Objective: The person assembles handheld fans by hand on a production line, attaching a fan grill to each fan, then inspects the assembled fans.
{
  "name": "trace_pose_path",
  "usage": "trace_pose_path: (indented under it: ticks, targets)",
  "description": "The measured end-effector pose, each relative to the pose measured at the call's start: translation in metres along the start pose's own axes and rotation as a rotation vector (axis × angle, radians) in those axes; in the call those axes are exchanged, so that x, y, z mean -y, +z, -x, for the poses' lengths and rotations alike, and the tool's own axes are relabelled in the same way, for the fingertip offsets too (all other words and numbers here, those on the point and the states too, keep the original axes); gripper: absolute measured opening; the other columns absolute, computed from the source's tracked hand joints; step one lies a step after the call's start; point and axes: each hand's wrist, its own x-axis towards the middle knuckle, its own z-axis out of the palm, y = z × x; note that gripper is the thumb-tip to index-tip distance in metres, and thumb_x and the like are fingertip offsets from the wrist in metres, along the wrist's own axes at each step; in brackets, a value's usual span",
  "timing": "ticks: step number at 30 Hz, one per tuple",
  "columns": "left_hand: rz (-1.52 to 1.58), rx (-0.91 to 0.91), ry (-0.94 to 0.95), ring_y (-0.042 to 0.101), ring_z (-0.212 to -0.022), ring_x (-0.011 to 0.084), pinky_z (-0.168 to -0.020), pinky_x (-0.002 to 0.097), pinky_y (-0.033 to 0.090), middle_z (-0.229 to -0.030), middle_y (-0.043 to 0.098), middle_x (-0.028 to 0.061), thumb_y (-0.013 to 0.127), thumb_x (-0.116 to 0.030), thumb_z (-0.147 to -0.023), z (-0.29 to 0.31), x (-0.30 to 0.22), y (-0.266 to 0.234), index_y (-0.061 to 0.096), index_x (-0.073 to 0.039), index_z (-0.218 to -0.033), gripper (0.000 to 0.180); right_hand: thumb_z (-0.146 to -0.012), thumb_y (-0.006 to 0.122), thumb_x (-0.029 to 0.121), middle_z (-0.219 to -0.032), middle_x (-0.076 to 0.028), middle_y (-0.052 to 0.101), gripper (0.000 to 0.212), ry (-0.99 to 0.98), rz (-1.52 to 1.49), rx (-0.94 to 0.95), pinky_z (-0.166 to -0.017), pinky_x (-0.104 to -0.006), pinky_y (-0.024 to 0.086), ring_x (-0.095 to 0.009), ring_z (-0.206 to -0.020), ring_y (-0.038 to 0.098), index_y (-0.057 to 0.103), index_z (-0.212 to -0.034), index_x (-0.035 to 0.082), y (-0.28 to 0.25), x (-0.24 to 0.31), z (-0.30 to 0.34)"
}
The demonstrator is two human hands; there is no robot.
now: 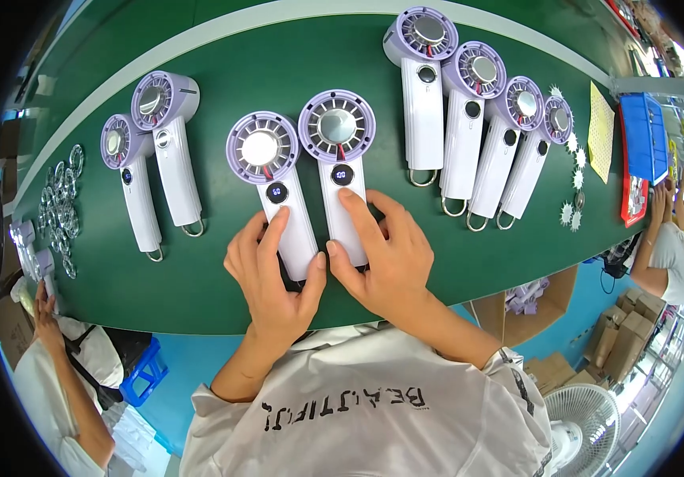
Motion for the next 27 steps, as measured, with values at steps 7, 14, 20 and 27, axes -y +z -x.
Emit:
trace_pose_path:
  ticks: [7, 14, 20, 27]
  targets:
    - [-0.006, -0.025, -0.022, 0.049, -0.112, 0.0336, -0.098, 0.0464, 0.03, -0.131, 0.053, 0.0205, 0.075, -0.03, -0.085, 0.0, -0.0015, 0.0025, 0.057, -0.006, -0.14, 0.062, -0.075, 0.08, 0.022, -0.116, -0.012, 0.066, 0.058, 0.005, -0.007, -0.014, -0.055, -0.0301, 0.047, -0.018, -0.062, 0.055, 0.068, -0.131, 0.011, -0.0006, 0.0005, -0.0012]
    - [0.013, -0.029, -0.017, 0.049, -0.113, 0.0335, -0.098, 0.0465, 0.03, -0.132, 0.053, 0.0204, 0.075, -0.029, -0.085, -0.0008, -0.0016, 0.0025, 0.057, -0.006, -0.14, 0.062, -0.075, 0.08, 0.022, -0.116, -0.011, 0.065, 0.058, 0.014, -0.025, -0.019, -0.056, -0.0304, 0.048, -0.018, -0.063, 0.055, 0.068, -0.131, 0.011, -0.001, 0.0007, -0.0019]
    - [0.013, -0.031, -0.02, 0.049, -0.113, 0.0333, -0.098, 0.0465, 0.03, -0.132, 0.053, 0.0194, 0.075, -0.029, -0.085, -0.0009, -0.0009, 0.0027, 0.057, -0.006, -0.14, 0.062, -0.075, 0.08, 0.022, -0.116, -0.011, 0.065, 0.058, 0.015, -0.032, -0.017, -0.056, -0.0305, 0.048, -0.018, -0.063, 0.056, 0.068, -0.131, 0.012, -0.0005, 0.0006, -0.0019]
    - [-0.006, -0.054, 0.0, 0.049, -0.112, 0.0331, -0.098, 0.0459, 0.03, -0.131, 0.053, 0.0197, 0.075, -0.028, -0.085, -0.0001, -0.0014, 0.0033, 0.057, -0.006, -0.14, 0.062, -0.075, 0.08, 0.021, -0.115, -0.011, 0.066, 0.06, -0.008, 0.004, -0.033, -0.055, -0.0303, 0.045, -0.017, -0.062, 0.052, 0.068, -0.132, 0.011, 0.001, 0.0017, -0.0018]
